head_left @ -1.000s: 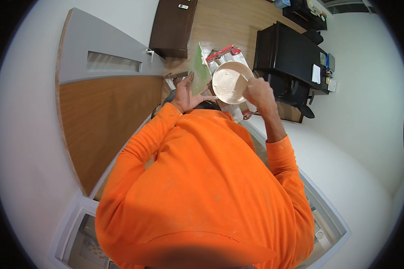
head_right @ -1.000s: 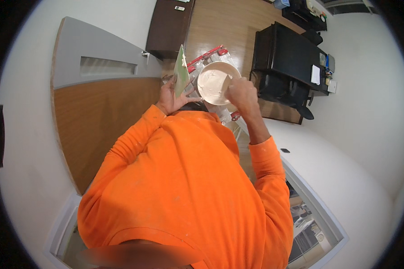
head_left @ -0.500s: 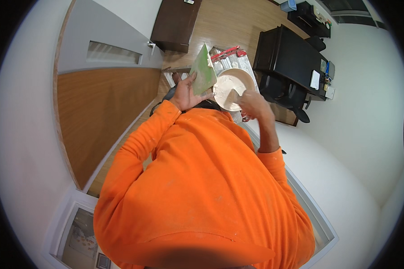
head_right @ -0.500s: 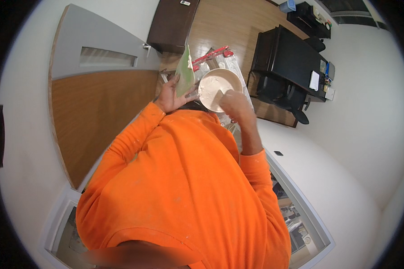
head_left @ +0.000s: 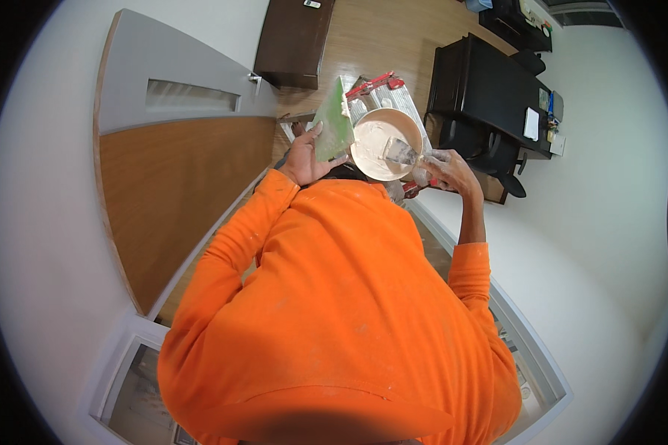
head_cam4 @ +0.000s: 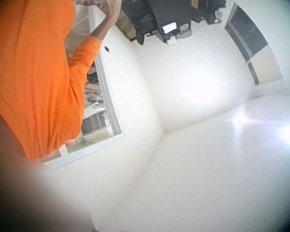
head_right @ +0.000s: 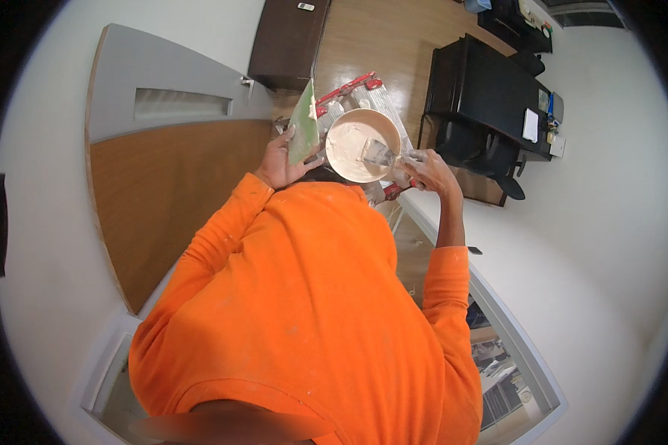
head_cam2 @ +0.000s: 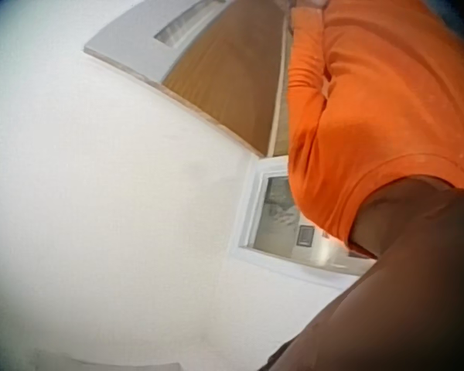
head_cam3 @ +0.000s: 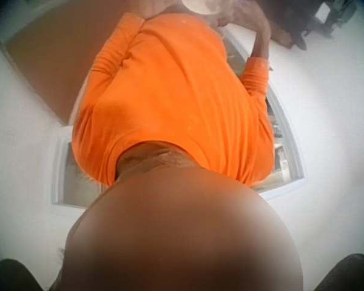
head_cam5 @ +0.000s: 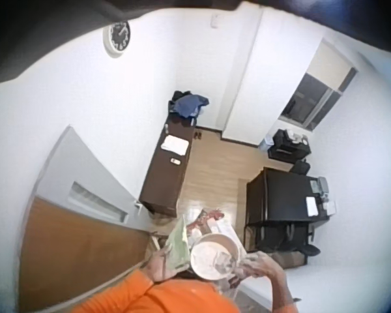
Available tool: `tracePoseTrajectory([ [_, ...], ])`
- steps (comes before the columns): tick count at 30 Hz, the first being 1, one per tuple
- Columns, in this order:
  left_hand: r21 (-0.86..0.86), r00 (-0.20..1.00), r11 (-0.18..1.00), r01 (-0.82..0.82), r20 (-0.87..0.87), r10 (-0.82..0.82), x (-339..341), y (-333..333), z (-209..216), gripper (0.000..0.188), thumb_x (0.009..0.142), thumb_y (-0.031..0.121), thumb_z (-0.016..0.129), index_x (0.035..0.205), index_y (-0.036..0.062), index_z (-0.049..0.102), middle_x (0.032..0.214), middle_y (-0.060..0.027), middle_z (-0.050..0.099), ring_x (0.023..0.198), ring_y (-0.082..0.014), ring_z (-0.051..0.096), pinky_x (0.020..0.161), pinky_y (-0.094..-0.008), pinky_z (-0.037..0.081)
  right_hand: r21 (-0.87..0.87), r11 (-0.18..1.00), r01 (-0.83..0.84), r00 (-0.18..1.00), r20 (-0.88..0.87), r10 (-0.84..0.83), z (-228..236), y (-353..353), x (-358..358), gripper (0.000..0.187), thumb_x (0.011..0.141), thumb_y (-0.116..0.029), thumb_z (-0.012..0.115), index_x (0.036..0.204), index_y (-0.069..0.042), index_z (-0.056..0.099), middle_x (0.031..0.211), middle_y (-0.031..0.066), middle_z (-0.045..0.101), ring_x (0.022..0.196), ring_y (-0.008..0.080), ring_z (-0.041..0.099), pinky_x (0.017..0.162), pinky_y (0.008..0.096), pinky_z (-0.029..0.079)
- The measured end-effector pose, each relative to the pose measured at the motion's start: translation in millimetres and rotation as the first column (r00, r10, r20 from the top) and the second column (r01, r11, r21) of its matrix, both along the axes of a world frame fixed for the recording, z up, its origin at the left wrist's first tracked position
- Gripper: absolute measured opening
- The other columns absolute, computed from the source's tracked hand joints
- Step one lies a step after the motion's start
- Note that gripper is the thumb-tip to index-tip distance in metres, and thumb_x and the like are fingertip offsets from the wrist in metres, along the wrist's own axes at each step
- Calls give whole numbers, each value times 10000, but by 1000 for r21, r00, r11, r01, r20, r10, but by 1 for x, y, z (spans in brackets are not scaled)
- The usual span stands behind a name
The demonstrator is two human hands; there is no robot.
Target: The person applies white paint to the upper wall and ceiling area using a small brush and a green plastic scraper. The person repeatedly dips the brush into a small container of paint and applies it to the wall near the ceiling line.
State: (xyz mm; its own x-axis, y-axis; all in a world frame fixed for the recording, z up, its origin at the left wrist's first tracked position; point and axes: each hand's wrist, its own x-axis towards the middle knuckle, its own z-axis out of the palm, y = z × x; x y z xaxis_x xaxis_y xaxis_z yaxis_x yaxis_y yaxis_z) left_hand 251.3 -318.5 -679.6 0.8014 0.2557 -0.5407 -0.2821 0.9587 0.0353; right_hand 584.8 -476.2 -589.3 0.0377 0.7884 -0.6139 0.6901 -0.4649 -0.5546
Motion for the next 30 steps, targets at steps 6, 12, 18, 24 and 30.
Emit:
tracePoseTrajectory([
  [6, 14, 1000, 1000, -15, -23, 15, 2, -3, 3, 612, 1014, 471, 539, 1484, 95, 432, 1547, -133, 446, 1435, -277, 389, 1208, -503, 260, -72, 991, 111, 994, 1, -111, -8, 10, 3, 301, 853, -343, 734, 1033, -102, 737, 930, 117, 724, 770, 276, 693, 699, 377, 566],
  [12, 8, 999, 1000, -1, -48, 2, 6, -10, 11, 592, 1012, 472, 539, 1472, 115, 432, 1558, -147, 428, 1439, -294, 375, 1217, -507, 261, 295, 955, 22, 993, -120, 14, -36, 21, -6, 401, 872, -395, 730, 963, -5, 741, 742, 140, 715, 606, 226, 667, 587, 366, 536],
  [18, 10, 999, 1000, -19, -51, 20, 11, -10, 18, 586, 1012, 453, 560, 1459, 85, 471, 1418, -114, 540, 1337, -290, 473, 1191, -526, 279, -45, 993, 112, 970, -210, -119, 3, 50, -23, 378, 861, -351, 686, 966, 9, 732, 673, 121, 699, 508, 193, 641, 462, 341, 497],
  [24, 51, 996, 999, -2, -88, 7, 14, -12, 18, 610, 1029, 457, 507, 1512, 106, 385, 1563, -151, 424, 1437, -319, 368, 1227, -508, 250, -112, 994, 1, 984, -179, -21, 2, 76, -38, 372, 845, -314, 653, 981, 21, 742, 670, 131, 710, 503, 213, 637, 478, 361, 515],
  [30, 131, 997, 991, -4, -70, 13, 12, -11, 16, 647, 1033, 463, 498, 1534, 76, 364, 1560, -153, 426, 1436, -323, 379, 1227, -501, 249, -69, 997, 19, 980, -194, -32, 5, 68, -36, 551, 845, -535, 748, 1031, -17, 727, 652, 84, 691, 472, 164, 573, 460, 336, 459],
])
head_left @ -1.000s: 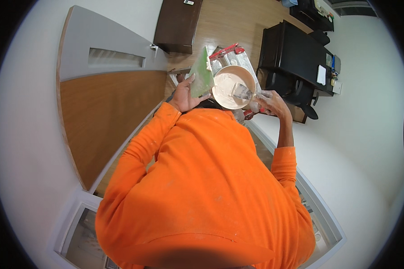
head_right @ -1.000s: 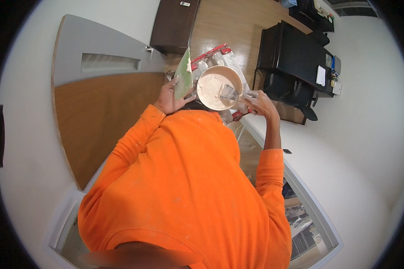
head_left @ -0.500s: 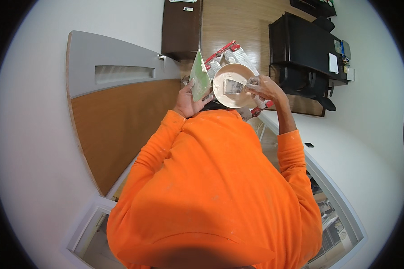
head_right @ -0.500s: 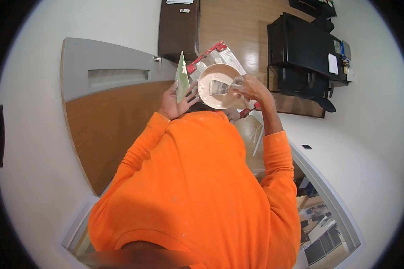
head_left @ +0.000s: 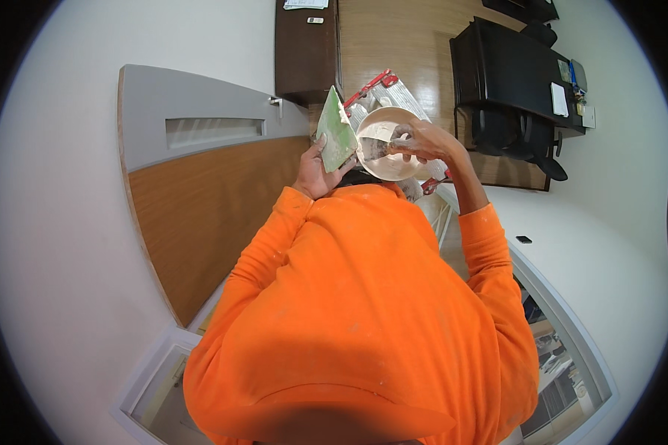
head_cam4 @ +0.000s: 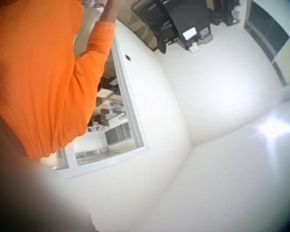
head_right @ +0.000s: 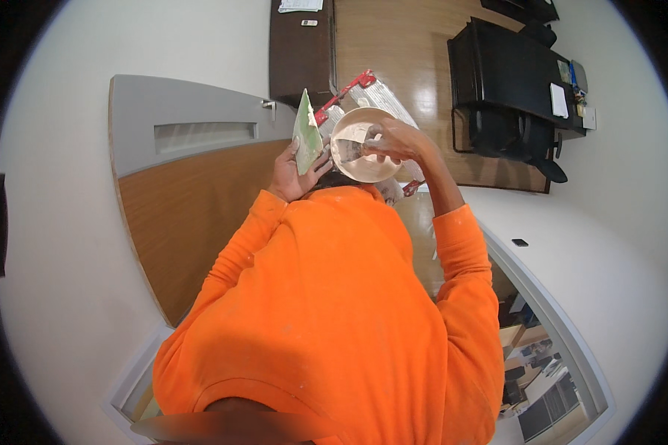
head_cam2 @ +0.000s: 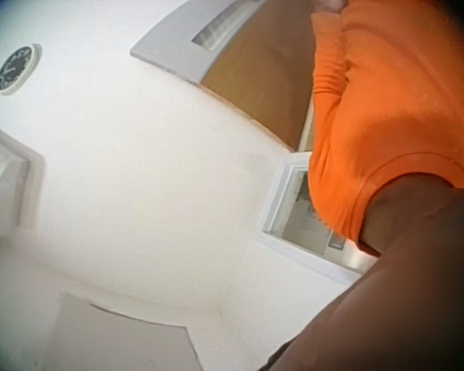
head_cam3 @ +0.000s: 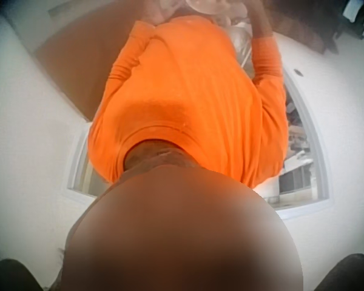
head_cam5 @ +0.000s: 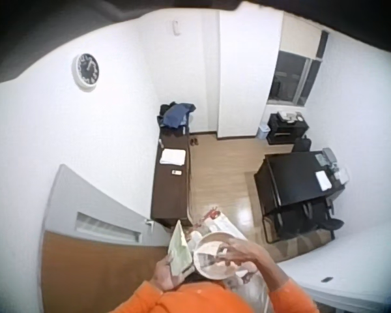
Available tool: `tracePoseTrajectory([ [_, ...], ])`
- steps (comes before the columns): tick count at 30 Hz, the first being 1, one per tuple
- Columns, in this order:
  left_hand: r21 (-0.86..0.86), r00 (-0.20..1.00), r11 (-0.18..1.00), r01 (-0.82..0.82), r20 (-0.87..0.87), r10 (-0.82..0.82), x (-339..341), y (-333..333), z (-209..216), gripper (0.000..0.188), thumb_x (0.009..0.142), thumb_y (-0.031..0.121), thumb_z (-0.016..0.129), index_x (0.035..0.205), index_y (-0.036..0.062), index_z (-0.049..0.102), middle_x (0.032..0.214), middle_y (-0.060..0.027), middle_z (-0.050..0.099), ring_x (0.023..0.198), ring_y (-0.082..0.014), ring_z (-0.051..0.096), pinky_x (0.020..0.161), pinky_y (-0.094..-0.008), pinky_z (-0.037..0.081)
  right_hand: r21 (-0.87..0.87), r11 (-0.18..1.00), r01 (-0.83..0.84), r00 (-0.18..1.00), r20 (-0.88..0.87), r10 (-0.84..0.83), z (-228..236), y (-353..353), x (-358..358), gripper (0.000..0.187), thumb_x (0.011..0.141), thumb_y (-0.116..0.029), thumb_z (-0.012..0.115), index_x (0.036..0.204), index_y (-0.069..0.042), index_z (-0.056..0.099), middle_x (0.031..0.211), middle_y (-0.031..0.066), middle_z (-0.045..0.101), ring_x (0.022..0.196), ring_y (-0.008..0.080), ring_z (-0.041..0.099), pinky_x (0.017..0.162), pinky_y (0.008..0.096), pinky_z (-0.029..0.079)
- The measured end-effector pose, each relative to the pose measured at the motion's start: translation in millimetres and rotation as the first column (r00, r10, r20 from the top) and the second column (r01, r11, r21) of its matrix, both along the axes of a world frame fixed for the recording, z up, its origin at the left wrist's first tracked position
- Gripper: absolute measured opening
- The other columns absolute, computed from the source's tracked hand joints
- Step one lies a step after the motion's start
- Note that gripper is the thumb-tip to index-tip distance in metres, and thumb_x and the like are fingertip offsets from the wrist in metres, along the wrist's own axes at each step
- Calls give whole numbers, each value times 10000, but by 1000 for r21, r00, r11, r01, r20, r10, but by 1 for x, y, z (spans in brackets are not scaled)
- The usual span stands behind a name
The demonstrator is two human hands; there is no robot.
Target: The person applies white paint to the upper wall and ceiling area using a small brush and a green plastic scraper. The person repeatedly dips the brush into a small container of paint and applies it to the wall near the ceiling line.
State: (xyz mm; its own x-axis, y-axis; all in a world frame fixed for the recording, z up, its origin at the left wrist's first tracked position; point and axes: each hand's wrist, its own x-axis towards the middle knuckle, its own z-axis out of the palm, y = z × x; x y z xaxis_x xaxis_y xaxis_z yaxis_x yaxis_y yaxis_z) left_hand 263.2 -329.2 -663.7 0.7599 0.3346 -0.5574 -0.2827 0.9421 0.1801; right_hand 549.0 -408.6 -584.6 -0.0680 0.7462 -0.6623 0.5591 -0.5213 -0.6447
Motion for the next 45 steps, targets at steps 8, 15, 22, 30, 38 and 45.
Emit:
tracePoseTrajectory([
  [8, -11, 999, 999, -51, -14, 51, -8, 7, -5, 602, 1030, 416, 530, 1506, 68, 411, 1506, -155, 493, 1396, -310, 446, 1205, -498, 307, 177, 975, 135, 971, -220, -94, -32, -49, 28, 380, 882, -385, 766, 1032, -37, 739, 694, 61, 681, 516, 113, 558, 478, 289, 435],
  [15, 140, 987, 986, -85, -123, 102, -24, 37, 27, 487, 1006, 255, 602, 1398, -14, 497, 1333, -165, 630, 1183, -270, 655, 1038, -422, 527, 38, 857, 513, 793, -404, -456, 30, -77, 40, 278, 870, -234, 769, 1043, -20, 730, 837, -5, 695, 690, 80, 592, 584, 255, 457],
  [22, 357, 998, 934, -4, -54, 25, 0, 54, 107, 453, 987, 173, 608, 1375, -33, 500, 1278, -162, 649, 1121, -254, 685, 983, -391, 568, 242, 720, 651, 632, -698, -337, 50, -49, 1, 403, 719, -9, 862, 1091, -17, 707, 1042, 45, 705, 968, 139, 658, 919, 277, 528],
  [30, 349, 991, 929, -120, 91, 94, 6, 56, 138, 475, 983, 156, 589, 1401, -36, 475, 1291, -181, 635, 1126, -273, 681, 1007, -412, 555, 451, 716, 533, 821, -481, -308, 52, -45, -13, 358, 700, -22, 883, 1016, -43, 716, 1039, 38, 682, 1011, 140, 637, 908, 281, 501],
  [38, 313, 858, 828, -465, -71, 508, -38, 50, 127, 403, 968, 250, 648, 1298, 29, 586, 1159, -119, 696, 1033, -250, 696, 925, -417, 583, 550, 814, 188, 969, 34, -246, 50, -23, 8, 394, 840, -287, 800, 1138, -53, 693, 1042, 99, 705, 963, 250, 671, 875, 366, 516],
  [45, 414, 639, 509, -754, 288, 713, -79, 106, 241, 340, 993, 224, 616, 1289, 60, 586, 1241, -94, 677, 1133, -233, 670, 1022, -388, 537, 718, 692, 76, 977, 83, -194, 72, 46, -7, 382, 858, -298, 782, 1131, -53, 672, 1018, 121, 704, 949, 281, 674, 852, 391, 520],
])
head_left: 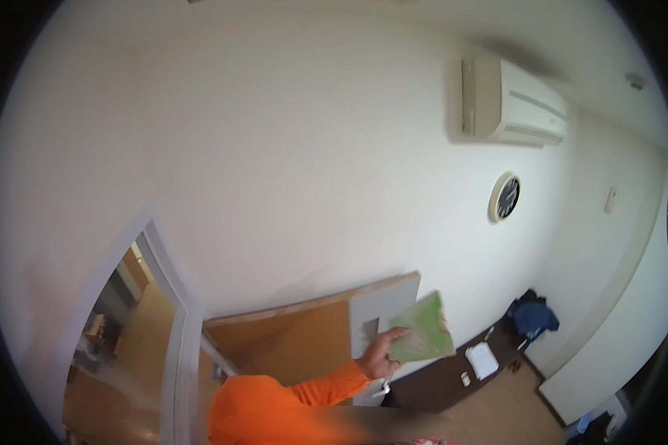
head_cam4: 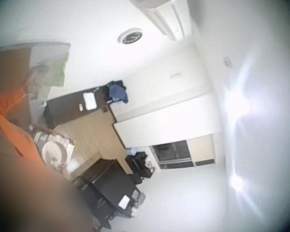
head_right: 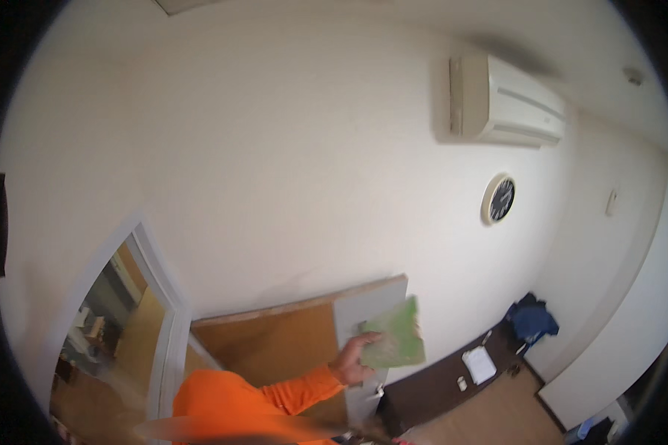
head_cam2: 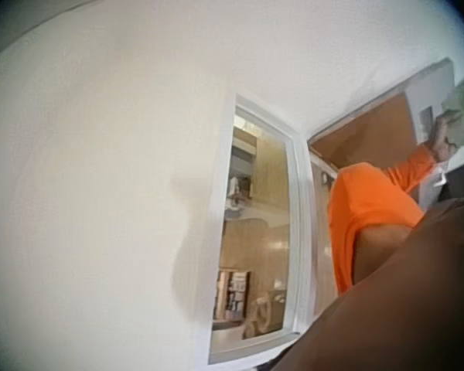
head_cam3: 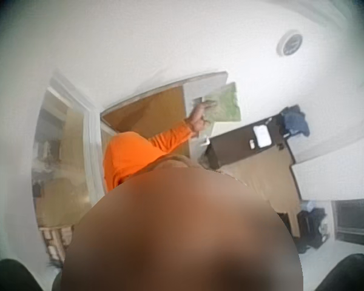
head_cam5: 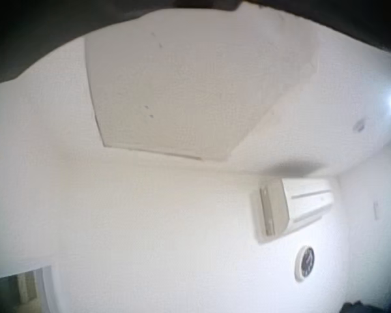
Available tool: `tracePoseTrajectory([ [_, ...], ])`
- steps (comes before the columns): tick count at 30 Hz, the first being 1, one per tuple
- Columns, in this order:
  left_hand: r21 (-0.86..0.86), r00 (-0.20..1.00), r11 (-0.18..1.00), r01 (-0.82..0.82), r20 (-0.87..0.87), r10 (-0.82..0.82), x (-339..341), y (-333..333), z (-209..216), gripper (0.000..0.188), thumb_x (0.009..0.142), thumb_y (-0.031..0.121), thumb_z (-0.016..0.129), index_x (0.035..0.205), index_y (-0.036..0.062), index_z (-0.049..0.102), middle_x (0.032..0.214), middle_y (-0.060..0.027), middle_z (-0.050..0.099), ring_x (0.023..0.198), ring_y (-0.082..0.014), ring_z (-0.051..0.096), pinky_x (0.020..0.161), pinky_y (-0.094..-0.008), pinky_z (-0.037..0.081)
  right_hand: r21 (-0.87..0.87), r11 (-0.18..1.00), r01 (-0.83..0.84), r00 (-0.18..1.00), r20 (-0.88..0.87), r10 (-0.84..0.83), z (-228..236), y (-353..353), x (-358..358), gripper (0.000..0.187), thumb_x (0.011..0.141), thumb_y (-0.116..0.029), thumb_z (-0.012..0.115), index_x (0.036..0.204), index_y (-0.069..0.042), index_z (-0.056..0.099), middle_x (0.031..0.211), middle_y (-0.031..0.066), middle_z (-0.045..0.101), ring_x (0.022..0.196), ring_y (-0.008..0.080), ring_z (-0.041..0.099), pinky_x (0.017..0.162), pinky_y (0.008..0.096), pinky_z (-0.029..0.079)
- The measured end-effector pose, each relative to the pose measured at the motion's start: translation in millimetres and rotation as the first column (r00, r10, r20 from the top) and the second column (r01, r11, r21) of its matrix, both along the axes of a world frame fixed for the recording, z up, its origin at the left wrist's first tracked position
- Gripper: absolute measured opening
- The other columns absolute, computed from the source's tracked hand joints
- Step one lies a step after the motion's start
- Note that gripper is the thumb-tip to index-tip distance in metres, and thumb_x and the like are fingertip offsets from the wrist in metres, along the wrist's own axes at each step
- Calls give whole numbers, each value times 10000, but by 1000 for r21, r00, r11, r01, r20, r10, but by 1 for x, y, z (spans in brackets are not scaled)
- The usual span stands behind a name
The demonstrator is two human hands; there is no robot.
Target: The person applies white paint to the upper wall and ceiling area using a small brush and a green plastic scraper. The person repeatedly dips the brush into a small container of paint and applies it to the wall near the ceiling line.
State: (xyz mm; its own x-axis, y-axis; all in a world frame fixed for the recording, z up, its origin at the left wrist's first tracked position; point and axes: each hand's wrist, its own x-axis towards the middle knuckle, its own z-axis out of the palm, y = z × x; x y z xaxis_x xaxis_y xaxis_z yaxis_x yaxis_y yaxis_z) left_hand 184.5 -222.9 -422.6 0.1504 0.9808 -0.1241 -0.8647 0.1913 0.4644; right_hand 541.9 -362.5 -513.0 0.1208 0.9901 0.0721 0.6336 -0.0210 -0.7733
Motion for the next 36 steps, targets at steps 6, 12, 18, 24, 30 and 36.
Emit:
tracePoseTrajectory([
  [6, 397, 908, 825, -401, 52, 416, -85, -9, 117, 273, 984, 140, 572, 1247, 69, 590, 1134, -62, 690, 1049, -215, 685, 908, -357, 567, 31, 998, -56, 998, 22, 56, 2, 9, 2, 373, 874, -306, 767, 1125, -54, 653, 998, 140, 703, 937, 308, 677, 832, 412, 524],
  [12, 697, 430, 92, -711, 327, 842, -135, -41, 270, 332, 948, 53, 581, 1276, 25, 542, 1230, -55, 595, 1157, -207, 581, 1035, -375, 497, 27, 998, -56, 998, 42, 54, -9, -4, 16, 366, 890, -315, 752, 1118, -55, 635, 978, 159, 702, 925, 334, 680, 813, 434, 527],
  [18, 729, 332, -236, -643, 543, 771, -150, -66, 422, 267, 965, 96, 549, 1223, 30, 561, 1206, -78, 578, 1139, -223, 550, 972, -397, 507, 39, 999, -38, 997, 64, 36, -18, -15, 28, 359, 905, -324, 737, 1112, -56, 616, 957, 178, 701, 912, 361, 682, 793, 455, 531],
  [24, 903, 708, -34, -427, 358, 608, -155, -93, 486, 264, 971, 57, 499, 1147, -137, 527, 1248, -255, 551, 1200, -368, 570, 1023, -426, 571, 84, 995, -45, 992, 117, 35, -29, -6, 27, 355, 921, -332, 722, 1106, -56, 598, 937, 197, 700, 900, 388, 685, 773, 476, 534],
  [30, 977, 985, 213, -20, -18, 172, -201, -154, 556, 383, 981, 33, 494, 1249, -238, 459, 1267, -325, 521, 1154, -367, 614, 906, -361, 648, 10, 981, -193, 980, 46, 192, -43, 29, 5, 300, 948, -314, 708, 1117, -91, 599, 930, 190, 709, 829, 366, 691, 736, 447, 548],
  [36, 887, 983, 439, 142, -180, 45, -243, -222, 613, 389, 1007, 53, 487, 1297, -205, 477, 1292, -307, 508, 1218, -380, 595, 918, -372, 641, -150, 924, -352, 914, -270, 304, -20, 36, -11, 319, 986, -361, 641, 1136, -84, 588, 928, 134, 667, 835, 283, 643, 733, 400, 524],
])
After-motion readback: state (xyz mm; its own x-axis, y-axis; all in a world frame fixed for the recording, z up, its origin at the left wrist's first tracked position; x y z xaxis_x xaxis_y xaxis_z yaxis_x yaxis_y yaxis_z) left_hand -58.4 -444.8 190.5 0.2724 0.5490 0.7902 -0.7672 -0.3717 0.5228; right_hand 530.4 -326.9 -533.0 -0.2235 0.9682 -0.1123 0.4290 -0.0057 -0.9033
